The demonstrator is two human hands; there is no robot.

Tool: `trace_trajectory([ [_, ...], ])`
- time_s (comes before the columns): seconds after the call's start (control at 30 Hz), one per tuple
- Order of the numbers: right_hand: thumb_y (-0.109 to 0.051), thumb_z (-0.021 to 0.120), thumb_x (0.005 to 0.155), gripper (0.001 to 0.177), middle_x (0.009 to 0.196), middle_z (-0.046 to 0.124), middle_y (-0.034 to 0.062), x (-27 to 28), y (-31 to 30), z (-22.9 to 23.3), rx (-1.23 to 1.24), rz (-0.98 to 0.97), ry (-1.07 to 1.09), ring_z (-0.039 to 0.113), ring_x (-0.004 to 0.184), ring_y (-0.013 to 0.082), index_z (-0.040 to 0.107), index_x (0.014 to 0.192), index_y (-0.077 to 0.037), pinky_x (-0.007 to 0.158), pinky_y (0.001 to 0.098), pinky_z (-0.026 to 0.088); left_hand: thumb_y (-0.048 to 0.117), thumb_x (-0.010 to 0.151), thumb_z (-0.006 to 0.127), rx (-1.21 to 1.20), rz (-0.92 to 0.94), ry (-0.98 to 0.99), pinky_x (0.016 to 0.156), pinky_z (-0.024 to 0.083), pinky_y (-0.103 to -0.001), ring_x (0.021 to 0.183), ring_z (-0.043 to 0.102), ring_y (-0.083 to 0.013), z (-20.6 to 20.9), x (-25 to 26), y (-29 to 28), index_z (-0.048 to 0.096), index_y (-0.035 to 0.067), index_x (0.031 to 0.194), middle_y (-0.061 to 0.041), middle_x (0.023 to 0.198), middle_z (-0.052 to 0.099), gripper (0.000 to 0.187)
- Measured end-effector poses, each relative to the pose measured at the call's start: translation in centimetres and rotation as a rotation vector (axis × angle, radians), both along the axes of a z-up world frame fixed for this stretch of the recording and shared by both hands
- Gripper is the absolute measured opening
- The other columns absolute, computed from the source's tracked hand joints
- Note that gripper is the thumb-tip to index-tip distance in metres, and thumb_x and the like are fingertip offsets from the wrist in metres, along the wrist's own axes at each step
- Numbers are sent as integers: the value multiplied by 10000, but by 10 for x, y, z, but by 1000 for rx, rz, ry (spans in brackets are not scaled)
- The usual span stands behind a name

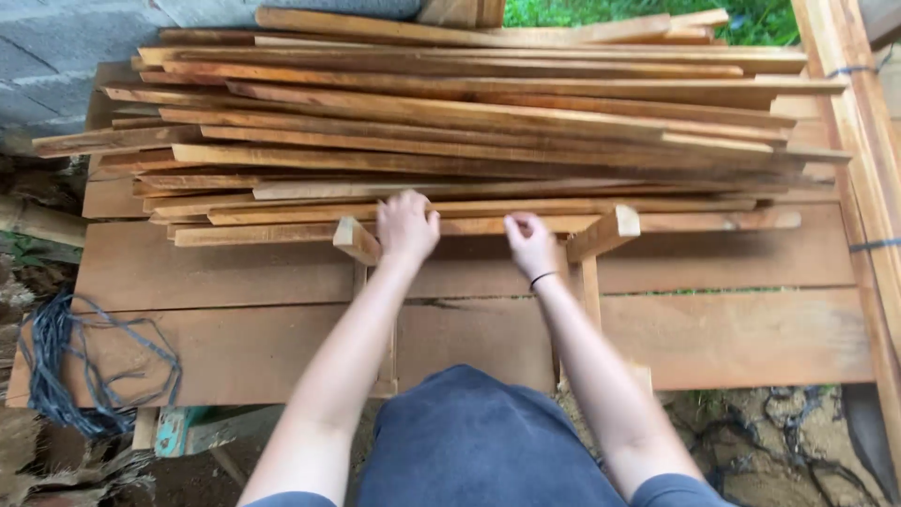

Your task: The person is gathering thin wooden strips and tying them together using black plastic ties.

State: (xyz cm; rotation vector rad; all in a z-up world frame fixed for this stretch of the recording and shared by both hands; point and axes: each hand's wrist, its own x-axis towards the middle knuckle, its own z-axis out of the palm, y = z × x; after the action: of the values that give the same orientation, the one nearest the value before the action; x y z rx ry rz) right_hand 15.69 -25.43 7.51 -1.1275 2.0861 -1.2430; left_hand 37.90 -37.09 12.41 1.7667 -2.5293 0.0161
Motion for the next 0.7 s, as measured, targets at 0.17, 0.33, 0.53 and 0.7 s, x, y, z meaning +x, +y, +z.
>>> trace_trajectory([
  [0.17,-535,678,984,816,1499,531,201,7,-12,-83,366,-327,-1023,648,1230,358,354,1552,-47,1007,485,551,596,857,765,685,735,804,1103,471,-408,1330,583,-252,-173,-9,-12,578,164,1380,-62,1357,666,703],
  [0.33,-408,719,986,913,1602,254,327,3,-31,-84,240,-456,-1267,473,1385,473,189,1585,33,1149,585,401,361,911,805,522,1246,1297,1055,493,-456,1288,544,-380,-211,-8,-14,336,62,1440,-228,1457,417,767],
  [0.53,-276,643,1044,849,1569,196,368,1,-47,-50,118,-498,-1330,425,1395,534,73,1572,66,1137,643,377,276,959,748,570,1481,1736,806,606,-316,1088,617,-341,-176,-8,-33,368,11,1433,-186,1353,438,663],
  [0.7,-246,679,1039,738,1504,314,294,-9,-47,-26,-83,-481,-1381,412,1391,562,205,1526,43,1096,728,361,248,1003,706,597,1218,2050,848,561,-294,1054,534,-233,-39,-26,-27,466,94,1327,-66,1203,432,431],
])
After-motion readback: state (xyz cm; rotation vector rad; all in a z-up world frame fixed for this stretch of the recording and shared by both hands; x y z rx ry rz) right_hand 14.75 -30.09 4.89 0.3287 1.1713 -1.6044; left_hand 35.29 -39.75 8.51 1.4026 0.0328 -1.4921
